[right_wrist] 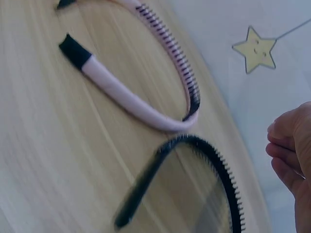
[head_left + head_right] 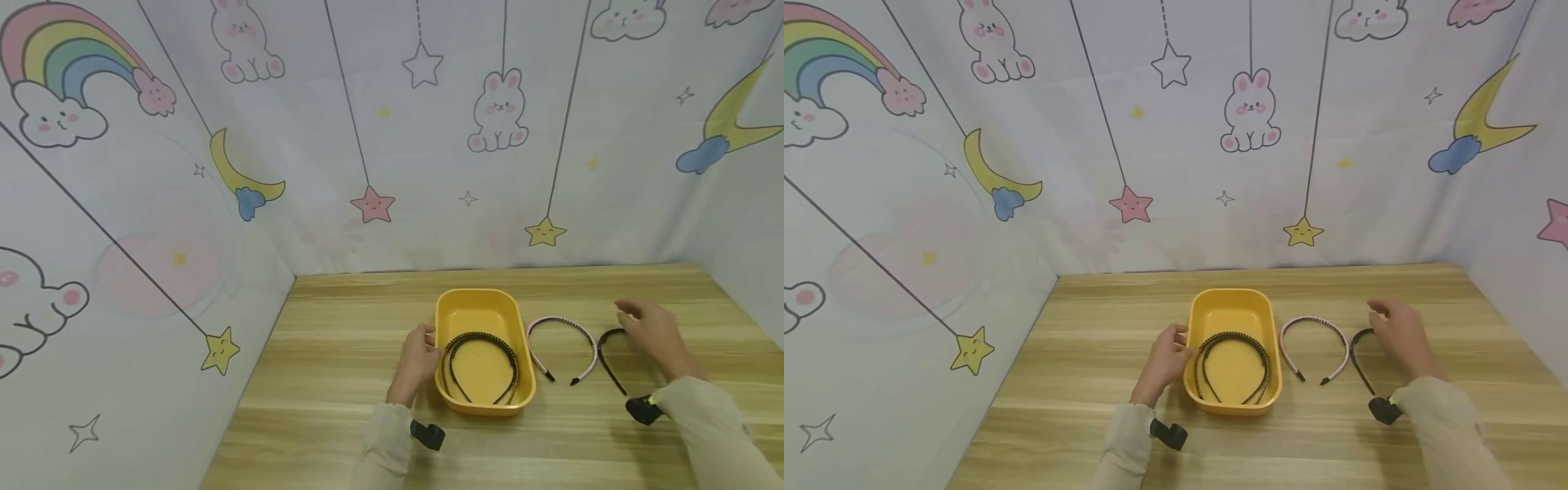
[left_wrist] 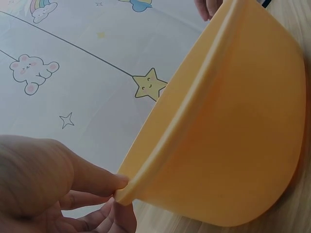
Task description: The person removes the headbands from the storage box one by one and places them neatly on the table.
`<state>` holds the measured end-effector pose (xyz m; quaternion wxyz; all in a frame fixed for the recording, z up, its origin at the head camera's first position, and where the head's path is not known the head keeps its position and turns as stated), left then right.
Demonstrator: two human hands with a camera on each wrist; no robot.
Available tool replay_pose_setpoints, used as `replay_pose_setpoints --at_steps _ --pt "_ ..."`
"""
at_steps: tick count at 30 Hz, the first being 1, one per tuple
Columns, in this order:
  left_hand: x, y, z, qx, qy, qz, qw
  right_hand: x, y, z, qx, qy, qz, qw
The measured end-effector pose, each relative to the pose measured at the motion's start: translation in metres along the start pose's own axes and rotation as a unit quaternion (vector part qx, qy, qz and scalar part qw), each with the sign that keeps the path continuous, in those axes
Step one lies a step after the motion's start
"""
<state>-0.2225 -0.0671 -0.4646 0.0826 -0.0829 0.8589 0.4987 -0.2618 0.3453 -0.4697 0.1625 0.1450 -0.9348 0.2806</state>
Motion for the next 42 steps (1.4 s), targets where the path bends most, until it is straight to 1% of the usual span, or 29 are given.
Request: replay_pose_setpoints --at_steps 5,10,16,23,31,38,42 --pt "0.001 -0.001 0.0 -0.001 0.001 -0.004 1.0 0.006 -0.022 0.004 0.017 0.002 -0.004 0.9998" --pt "0.0 0.0 0.0 -0.005 0.002 -0.002 1.0 0.011 -0.039 0.008 0.026 0.03 -0.038 0.9985" --pt "0.0 0.0 0.0 -0.005 0.005 0.0 1.0 0.014 -0.057 0.013 0.039 0.038 -0.064 0.9965" --pt "-0.001 0.0 0.001 -0.005 0.005 -0.001 1.0 0.018 -0.075 0.022 0.035 0.062 -0.095 0.9929" --pt "-0.001 0.0 0.002 -0.004 0.004 0.002 1.0 0.018 -0.094 0.037 0.042 0.05 -0.116 0.9911" --pt "-0.001 -0.002 0.001 -0.001 0.004 0.002 1.0 0.017 -0.115 0.047 0.063 0.037 -0.123 0.9898" --pt "-0.001 -0.002 0.0 -0.002 0.005 0.003 1.0 0.018 -0.127 0.055 0.065 0.034 -0.142 0.9871"
Point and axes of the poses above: each hand's wrist, its own x-axis towards the middle knuckle, its own z-axis out of the palm, y = z × x, the point moved 2 cm from there along x, towards the middle knuckle, and after that the axes turned 11 degrees about -z, right-handed, at the moved point
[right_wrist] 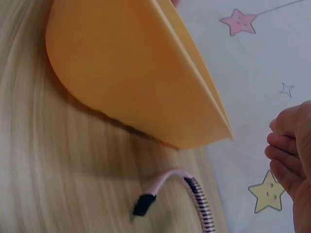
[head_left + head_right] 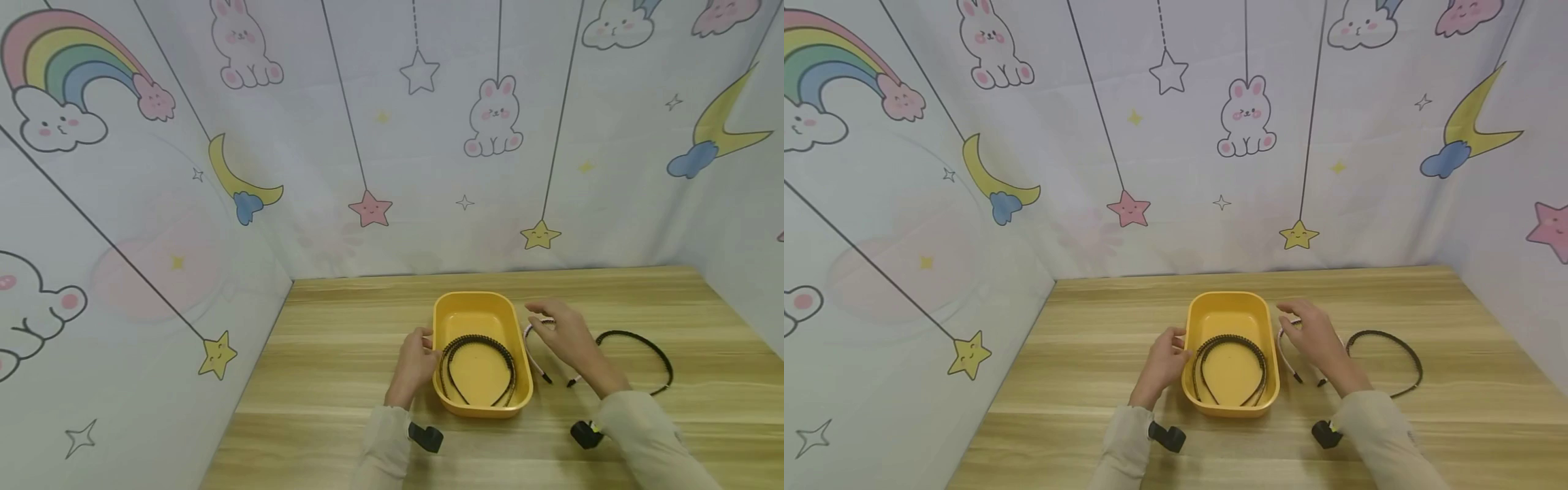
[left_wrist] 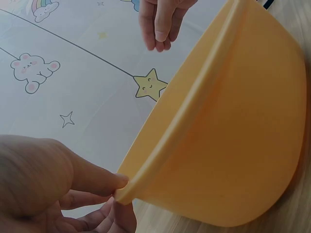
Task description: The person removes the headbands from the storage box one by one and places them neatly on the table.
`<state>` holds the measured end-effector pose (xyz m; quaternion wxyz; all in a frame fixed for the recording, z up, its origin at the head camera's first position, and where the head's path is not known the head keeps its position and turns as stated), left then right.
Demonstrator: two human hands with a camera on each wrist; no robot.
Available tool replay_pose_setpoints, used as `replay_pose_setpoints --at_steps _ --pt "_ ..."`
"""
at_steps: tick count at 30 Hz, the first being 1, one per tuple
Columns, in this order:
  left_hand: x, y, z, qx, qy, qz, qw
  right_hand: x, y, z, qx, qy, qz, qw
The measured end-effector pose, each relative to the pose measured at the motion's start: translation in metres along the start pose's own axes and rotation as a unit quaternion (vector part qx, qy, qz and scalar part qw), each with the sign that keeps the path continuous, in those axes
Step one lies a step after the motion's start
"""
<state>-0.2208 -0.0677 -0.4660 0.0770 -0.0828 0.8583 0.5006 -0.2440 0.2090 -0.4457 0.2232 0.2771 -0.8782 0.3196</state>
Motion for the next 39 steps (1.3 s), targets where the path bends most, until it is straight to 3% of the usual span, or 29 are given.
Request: replay_pose_setpoints --at_steps 5,18,30,39 --pt "0.0 0.0 0.0 -0.001 0.001 -0.003 1.0 0.003 -0.011 0.011 0.004 -0.01 -0.02 0.9997" --pt "0.0 0.001 -0.001 0.0 0.0 -0.002 1.0 0.01 -0.026 0.039 0.05 -0.057 -0.015 0.997" --pt "0.001 0.0 -0.001 0.0 0.003 0.004 1.0 0.021 -0.039 0.055 0.04 -0.099 0.018 0.9941" --pt "0.0 0.001 0.0 0.0 0.002 -0.001 1.0 0.028 -0.04 0.065 0.042 -0.127 0.07 0.9885"
Point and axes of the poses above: each hand's wrist, its own x-axis towards the middle knuckle, its own z-axis out of the palm, y = z × x, the point moved 2 cm from there along x, towards the middle knuckle, and after that the axes turned 11 degrees about -z, right-handed, at the moved point
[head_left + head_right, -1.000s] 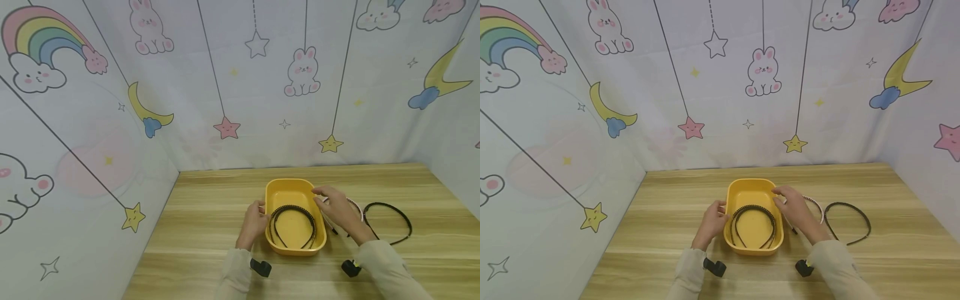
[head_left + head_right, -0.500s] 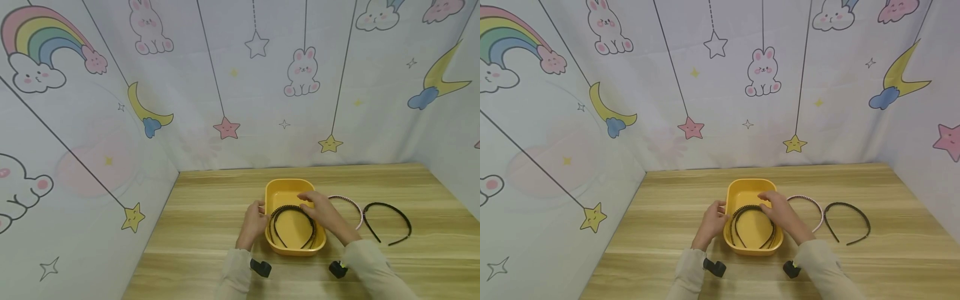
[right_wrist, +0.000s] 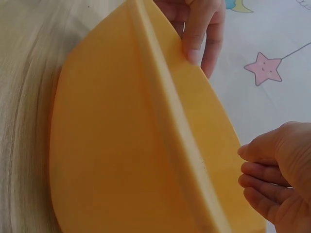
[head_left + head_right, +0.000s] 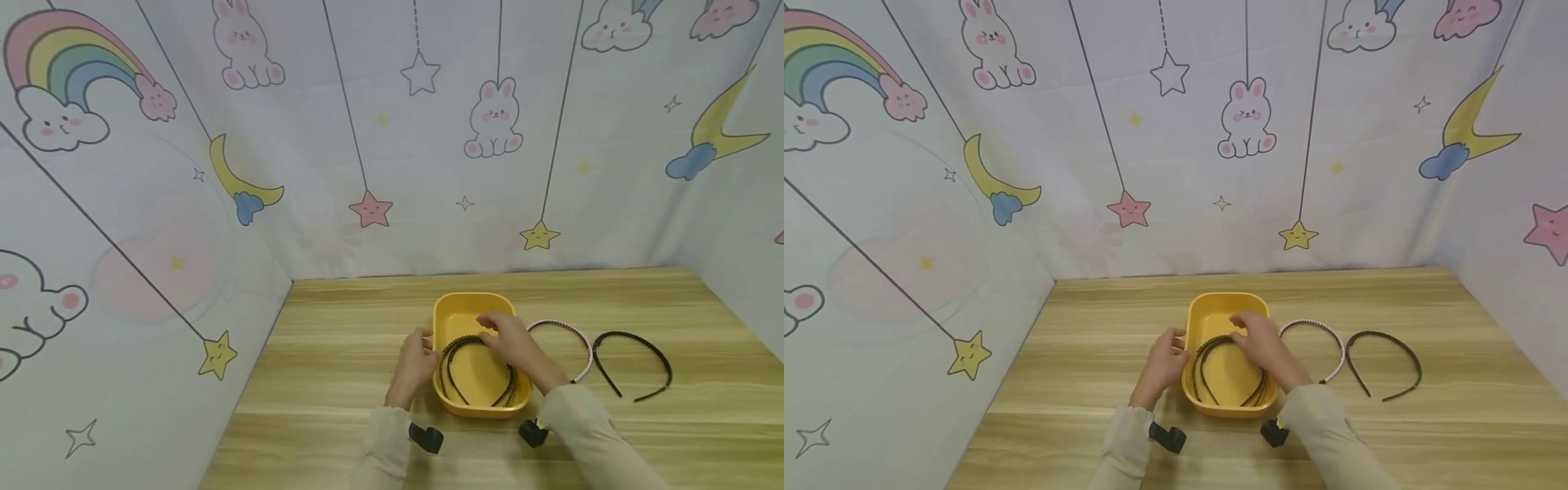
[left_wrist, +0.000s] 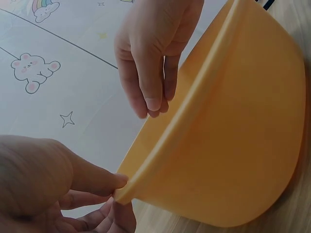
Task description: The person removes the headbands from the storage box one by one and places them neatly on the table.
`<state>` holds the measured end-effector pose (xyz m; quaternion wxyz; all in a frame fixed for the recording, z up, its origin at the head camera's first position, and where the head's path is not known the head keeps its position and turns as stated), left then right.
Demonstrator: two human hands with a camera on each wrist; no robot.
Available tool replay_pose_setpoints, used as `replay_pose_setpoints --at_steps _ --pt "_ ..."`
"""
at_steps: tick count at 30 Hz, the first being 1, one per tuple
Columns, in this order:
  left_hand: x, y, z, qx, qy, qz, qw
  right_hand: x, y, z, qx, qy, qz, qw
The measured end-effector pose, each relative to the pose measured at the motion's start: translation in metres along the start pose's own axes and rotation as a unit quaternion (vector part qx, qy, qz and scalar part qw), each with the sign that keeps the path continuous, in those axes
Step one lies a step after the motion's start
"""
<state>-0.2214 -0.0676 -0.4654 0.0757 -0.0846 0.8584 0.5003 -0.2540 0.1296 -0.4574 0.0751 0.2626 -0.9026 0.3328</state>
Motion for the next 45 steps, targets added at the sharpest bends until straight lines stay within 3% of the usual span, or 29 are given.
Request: replay_pose_setpoints --at_steps 11,29,45 --pt "-0.001 0.0 0.0 -0.003 0.003 0.001 1.0 0.012 0.005 0.004 -0.005 0.011 0.016 0.9998" --pt "-0.003 0.001 -0.001 -0.009 0.004 0.012 0.9999 0.022 0.013 0.017 0.03 -0.018 0.051 0.9981" --pt "-0.002 0.001 -0.001 -0.012 0.004 0.006 0.9999 0.019 0.02 0.027 0.052 -0.043 0.065 0.9956"
Point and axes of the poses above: each hand's wrist, its own x-axis towards the middle knuckle, its own z-axis out of the palm, y = z × x, the point moved 2 cm from there along x, towards the middle knuckle, and after that the axes turned 11 degrees about -z, right-handed, at the moved point
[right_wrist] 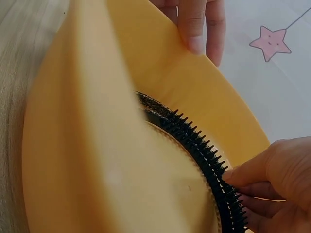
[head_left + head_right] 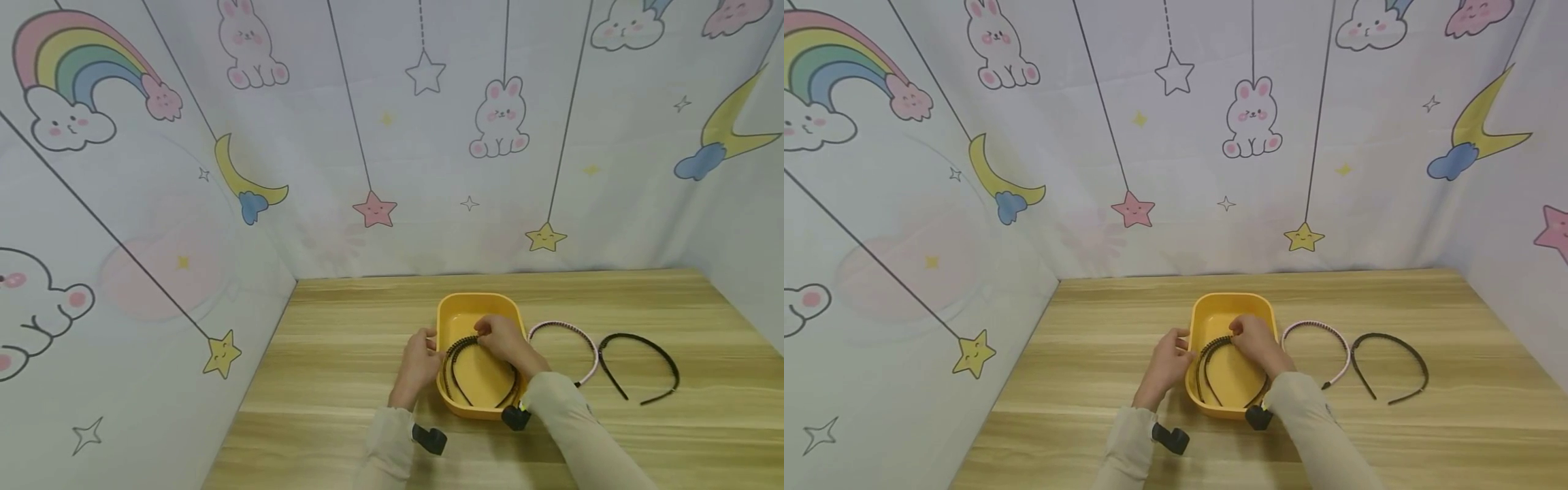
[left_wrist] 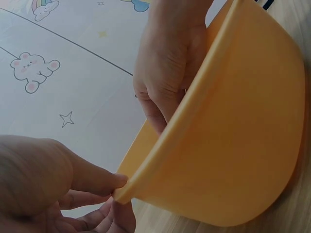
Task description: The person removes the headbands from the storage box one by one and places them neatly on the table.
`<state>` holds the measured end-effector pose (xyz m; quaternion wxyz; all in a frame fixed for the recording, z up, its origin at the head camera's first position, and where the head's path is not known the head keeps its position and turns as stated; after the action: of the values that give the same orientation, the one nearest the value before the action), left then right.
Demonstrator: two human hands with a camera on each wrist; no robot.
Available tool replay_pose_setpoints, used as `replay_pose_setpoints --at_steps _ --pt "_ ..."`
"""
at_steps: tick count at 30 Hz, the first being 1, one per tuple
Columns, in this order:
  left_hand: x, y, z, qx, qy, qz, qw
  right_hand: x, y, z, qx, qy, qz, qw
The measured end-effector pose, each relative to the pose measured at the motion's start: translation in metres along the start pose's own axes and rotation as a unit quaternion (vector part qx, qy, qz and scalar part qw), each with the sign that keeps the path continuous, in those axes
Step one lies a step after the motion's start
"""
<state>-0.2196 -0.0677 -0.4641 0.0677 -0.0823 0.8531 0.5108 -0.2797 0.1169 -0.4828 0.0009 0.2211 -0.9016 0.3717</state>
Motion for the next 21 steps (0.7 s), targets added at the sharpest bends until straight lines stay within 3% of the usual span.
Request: replay_pose_setpoints --at_steps 21 --pt "0.0011 -0.0013 -0.0002 -0.006 -0.001 0.004 1.0 0.0004 -0.0023 -0.0026 -0.005 0.015 -0.003 0.9999"
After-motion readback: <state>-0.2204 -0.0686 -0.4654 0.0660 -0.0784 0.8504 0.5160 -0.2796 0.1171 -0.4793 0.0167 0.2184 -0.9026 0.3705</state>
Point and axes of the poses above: each hand's wrist, its own x-axis towards the middle knuckle, its own z-axis out of the palm, y = z × x, the point moved 2 cm from there along x, towards the middle knuckle, and after that the axes turned 11 degrees about -z, right-handed, at the moved point
